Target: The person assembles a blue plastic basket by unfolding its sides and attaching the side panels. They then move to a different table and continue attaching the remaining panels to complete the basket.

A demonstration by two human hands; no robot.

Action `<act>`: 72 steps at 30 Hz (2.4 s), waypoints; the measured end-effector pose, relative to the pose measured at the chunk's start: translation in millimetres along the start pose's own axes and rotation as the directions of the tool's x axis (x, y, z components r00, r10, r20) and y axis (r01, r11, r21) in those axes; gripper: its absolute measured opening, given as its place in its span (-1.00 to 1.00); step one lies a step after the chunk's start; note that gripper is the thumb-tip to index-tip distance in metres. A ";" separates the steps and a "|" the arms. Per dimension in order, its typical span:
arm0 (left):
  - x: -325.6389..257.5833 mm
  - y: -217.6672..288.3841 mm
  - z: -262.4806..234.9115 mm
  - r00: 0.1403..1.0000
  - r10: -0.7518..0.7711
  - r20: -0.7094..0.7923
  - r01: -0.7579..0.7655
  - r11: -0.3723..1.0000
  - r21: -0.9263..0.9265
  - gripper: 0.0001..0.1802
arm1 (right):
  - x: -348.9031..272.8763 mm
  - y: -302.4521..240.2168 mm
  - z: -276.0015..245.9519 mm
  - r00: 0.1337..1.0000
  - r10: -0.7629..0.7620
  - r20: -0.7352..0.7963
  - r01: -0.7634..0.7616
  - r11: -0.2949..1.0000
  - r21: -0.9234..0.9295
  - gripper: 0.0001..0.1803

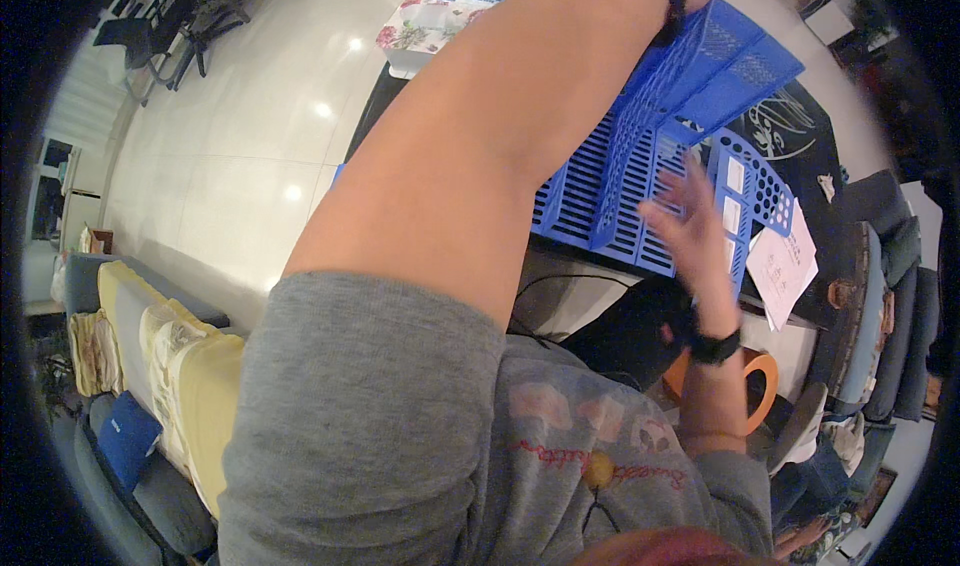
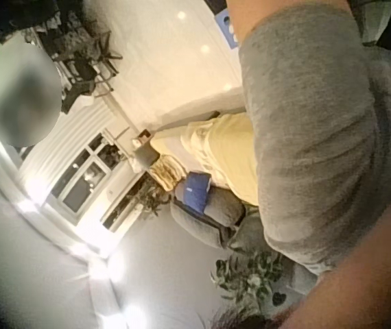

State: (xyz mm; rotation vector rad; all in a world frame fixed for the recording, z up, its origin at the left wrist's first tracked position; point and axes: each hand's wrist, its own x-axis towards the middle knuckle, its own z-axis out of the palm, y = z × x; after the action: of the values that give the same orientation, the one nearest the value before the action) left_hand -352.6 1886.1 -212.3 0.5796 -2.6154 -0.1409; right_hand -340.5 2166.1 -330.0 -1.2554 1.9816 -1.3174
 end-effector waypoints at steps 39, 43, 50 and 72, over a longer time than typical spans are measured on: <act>-324.3 84.4 134.7 0.978 0.111 0.178 -0.094 0.990 -0.101 -0.59 | -22.5 97.3 67.6 0.995 0.036 -0.090 -0.067 0.924 -0.376 -0.77; -320.7 88.1 180.9 0.996 0.015 0.091 -0.020 0.998 0.056 -0.57 | -22.2 97.0 65.5 0.992 0.066 -0.110 -0.100 0.933 -0.345 -0.72; -324.1 83.6 191.9 0.993 -0.016 0.113 0.014 1.000 0.016 -0.56 | -28.7 115.2 66.3 0.992 0.098 -0.074 -0.114 0.961 -0.253 -0.67; -326.3 79.3 193.6 0.994 -0.012 0.113 0.011 1.000 0.005 -0.53 | -19.1 124.0 67.6 0.984 0.110 -0.143 -0.151 0.936 -0.317 -0.76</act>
State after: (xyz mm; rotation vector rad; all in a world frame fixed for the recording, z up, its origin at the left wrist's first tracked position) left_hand -206.6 2096.1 -503.4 0.6046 -2.7227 -0.1765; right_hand -334.7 2166.3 -472.4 -1.1804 2.4034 -1.0536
